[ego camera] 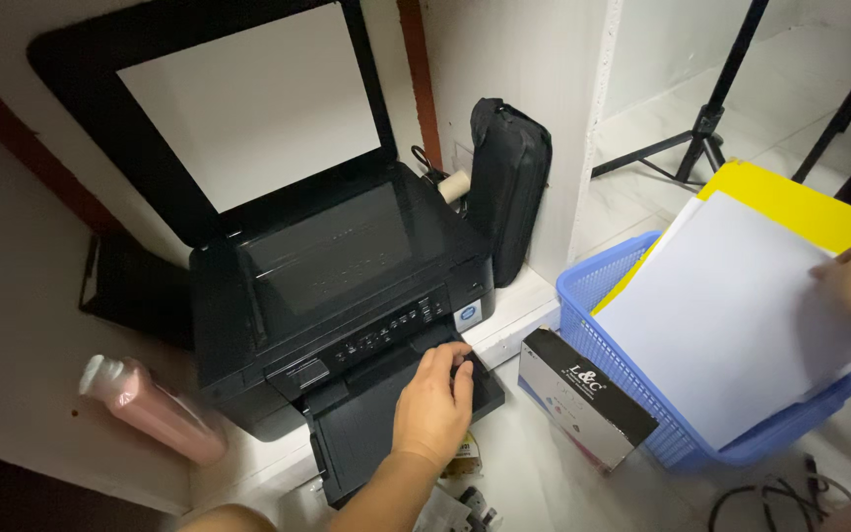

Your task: The person removes several ink cartridges from their packaging and inserts them into the printer. They then open the scanner lid, place a sheet of paper on the scanner glass, and load paper into the input tray.

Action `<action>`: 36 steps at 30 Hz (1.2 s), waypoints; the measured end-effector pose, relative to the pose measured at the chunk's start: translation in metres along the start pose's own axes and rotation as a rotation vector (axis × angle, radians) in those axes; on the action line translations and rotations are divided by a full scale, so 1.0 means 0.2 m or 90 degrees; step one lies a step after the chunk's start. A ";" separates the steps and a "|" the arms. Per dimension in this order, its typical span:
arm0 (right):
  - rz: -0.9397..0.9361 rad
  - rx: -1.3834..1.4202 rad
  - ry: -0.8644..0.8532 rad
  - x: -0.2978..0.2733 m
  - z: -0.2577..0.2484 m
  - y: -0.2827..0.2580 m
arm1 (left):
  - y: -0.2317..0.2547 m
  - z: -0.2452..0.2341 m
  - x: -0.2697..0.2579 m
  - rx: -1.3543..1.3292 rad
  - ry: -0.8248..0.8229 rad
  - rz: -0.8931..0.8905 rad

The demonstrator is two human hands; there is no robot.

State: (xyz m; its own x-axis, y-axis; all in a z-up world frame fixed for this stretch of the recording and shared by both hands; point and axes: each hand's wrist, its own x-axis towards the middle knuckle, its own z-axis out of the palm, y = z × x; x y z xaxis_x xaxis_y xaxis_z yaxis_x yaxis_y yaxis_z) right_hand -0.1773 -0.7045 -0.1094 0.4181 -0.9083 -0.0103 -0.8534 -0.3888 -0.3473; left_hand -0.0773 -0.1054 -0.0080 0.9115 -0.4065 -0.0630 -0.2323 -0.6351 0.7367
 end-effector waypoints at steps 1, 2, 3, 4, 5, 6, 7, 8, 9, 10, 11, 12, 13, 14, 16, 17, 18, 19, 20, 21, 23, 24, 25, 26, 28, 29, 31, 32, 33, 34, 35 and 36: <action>-0.006 -0.003 0.006 0.02 -0.02 -0.01 | 0.00 0.00 0.00 0.000 -0.004 -0.005; -0.013 -0.007 0.010 0.05 -0.05 -0.02 | 0.00 0.00 0.00 0.000 -0.002 0.004; -0.017 -0.011 0.018 0.08 -0.07 -0.03 | 0.00 0.00 0.01 0.001 -0.001 0.012; -0.023 -0.015 0.014 0.11 -0.09 -0.05 | -0.01 0.01 0.01 0.001 0.001 0.020; -0.028 -0.021 0.012 0.12 -0.10 -0.07 | -0.03 0.02 0.02 0.003 -0.001 0.015; -0.034 -0.029 0.009 0.13 -0.11 -0.08 | -0.04 0.03 0.03 0.005 -0.003 0.011; -0.034 -0.032 0.001 0.13 -0.12 -0.09 | -0.06 0.05 0.05 0.007 -0.006 0.007; -0.035 -0.036 -0.005 0.13 -0.14 -0.09 | -0.07 0.07 0.06 -0.013 0.004 0.017; -0.038 -0.038 -0.011 0.12 -0.15 -0.09 | -0.07 0.09 0.09 -0.032 0.013 0.026; -0.035 -0.034 -0.021 0.11 -0.17 -0.09 | -0.07 0.11 0.12 -0.052 0.022 0.035; -0.035 -0.032 -0.031 0.09 -0.18 -0.08 | -0.06 0.13 0.15 -0.141 -0.038 0.008; -0.036 -0.031 -0.036 0.08 -0.21 -0.08 | -0.03 0.15 0.20 -0.231 -0.097 -0.019; -0.032 -0.016 -0.053 0.07 -0.24 -0.10 | 0.00 0.16 0.22 -0.321 -0.157 -0.046; -0.031 0.004 -0.068 0.07 -0.27 -0.13 | 0.04 0.16 0.24 -0.379 -0.212 -0.106; -0.022 0.058 -0.118 0.05 -0.33 -0.18 | 0.13 0.13 0.27 -0.491 -0.320 -0.232; -0.018 0.106 -0.157 0.03 -0.36 -0.20 | 0.16 0.10 0.28 -0.539 -0.323 -0.231; -0.009 0.147 -0.194 -0.01 -0.40 -0.21 | 0.18 0.06 0.27 -0.588 -0.326 -0.234; -0.004 0.211 -0.245 -0.05 -0.43 -0.22 | 0.20 0.03 0.26 -0.637 -0.328 -0.235; 0.001 0.271 -0.291 -0.10 -0.47 -0.24 | 0.21 -0.01 0.25 -0.682 -0.332 -0.216; 0.010 0.338 -0.338 -0.17 -0.51 -0.27 | 0.20 -0.06 0.24 -0.727 -0.335 -0.196; -0.006 0.444 -0.412 -0.32 -0.56 -0.41 | 0.18 -0.15 0.23 -0.762 -0.323 -0.168; -0.018 0.502 -0.443 -0.42 -0.56 -0.50 | 0.16 -0.20 0.23 -0.753 -0.309 -0.162; -0.032 0.524 -0.433 -0.51 -0.58 -0.61 | 0.14 -0.23 0.23 -0.743 -0.295 -0.156; -0.052 0.551 -0.419 -0.61 -0.55 -0.72 | 0.10 -0.26 0.22 -0.745 -0.259 -0.159; -0.039 0.603 -0.388 -0.80 -0.55 -0.95 | 0.03 -0.32 0.22 -0.746 -0.188 -0.164; -0.031 0.628 -0.373 -0.88 -0.55 -1.05 | -0.02 -0.34 0.23 -0.732 -0.136 -0.179; -0.028 0.630 -0.360 -1.04 -0.54 -1.23 | -0.12 -0.41 0.26 -0.702 -0.032 -0.204; -0.026 0.630 -0.354 -1.12 -0.53 -1.30 | -0.19 -0.44 0.27 -0.711 0.004 -0.200; -0.022 0.612 -0.378 -1.19 -0.51 -1.38 | -0.26 -0.48 0.28 -0.720 0.039 -0.196; -0.017 0.592 -0.403 -1.24 -0.50 -1.43 | -0.34 -0.52 0.29 -0.727 0.073 -0.194; -0.012 0.573 -0.428 -1.29 -0.48 -1.47 | -0.42 -0.55 0.30 -0.717 0.096 -0.209; -0.017 0.571 -0.452 -1.33 -0.46 -1.51 | -0.50 -0.59 0.32 -0.707 0.117 -0.221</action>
State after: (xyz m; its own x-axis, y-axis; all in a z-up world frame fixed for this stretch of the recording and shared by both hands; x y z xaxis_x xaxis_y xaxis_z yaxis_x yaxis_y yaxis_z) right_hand -0.0606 -0.3601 0.0850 0.7580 -0.4985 -0.4206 -0.4305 0.1021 -0.8968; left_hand 0.0438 0.0102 -0.0055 0.9242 -0.1659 -0.3440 0.3778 0.2649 0.8872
